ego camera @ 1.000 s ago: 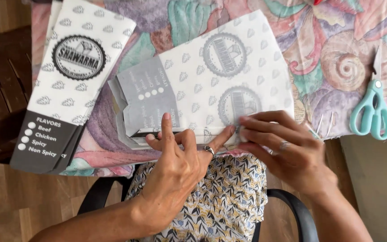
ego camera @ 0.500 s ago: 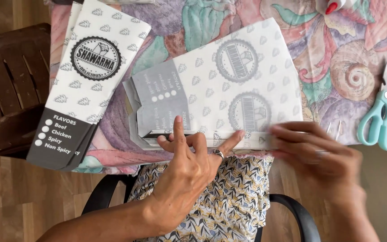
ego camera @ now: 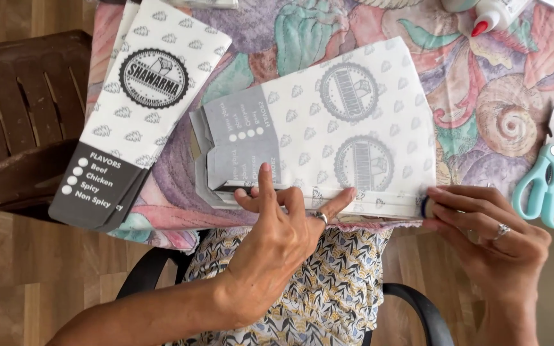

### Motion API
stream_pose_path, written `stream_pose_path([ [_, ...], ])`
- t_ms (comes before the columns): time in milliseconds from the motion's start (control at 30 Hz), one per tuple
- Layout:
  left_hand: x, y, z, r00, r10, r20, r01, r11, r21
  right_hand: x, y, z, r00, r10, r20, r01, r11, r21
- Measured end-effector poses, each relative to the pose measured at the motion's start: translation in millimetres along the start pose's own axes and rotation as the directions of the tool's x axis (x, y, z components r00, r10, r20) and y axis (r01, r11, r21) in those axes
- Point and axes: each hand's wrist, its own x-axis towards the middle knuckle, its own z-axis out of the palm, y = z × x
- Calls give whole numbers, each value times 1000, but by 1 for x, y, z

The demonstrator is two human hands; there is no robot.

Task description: Folding paper shawarma wrappers and securing the folds with small pieces of adhesive tape.

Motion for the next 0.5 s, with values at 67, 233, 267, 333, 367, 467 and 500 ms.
stream_pose_path([
  [67,-1,2,-2,1000,10,6,-9,1000,-27,5,-9,16,1000,-6,-13,6,1000,13],
  [233,-12,-8,8,993,41,-106,-39,999,24,16,-9,28,968,-201,148,178,972,155],
  [267,-17,-15,11,994,32,-101,-30,999,22,13,-9,22,966,-207,156,183,970,158],
  [333,-28,-30,19,940,-81,-330,23,984,-178,9,-8,13,995,-71,72,68,997,38],
  [367,-30,-28,24,943,-86,-322,29,984,-177,16,-15,23,994,-75,79,72,996,45],
  [467,-37,-23,40,909,-184,-374,19,914,-404,40,-39,59,985,-128,117,107,980,168],
  [500,-37,-20,43,880,-247,-405,21,873,-487,49,-45,74,964,-236,125,205,954,218],
])
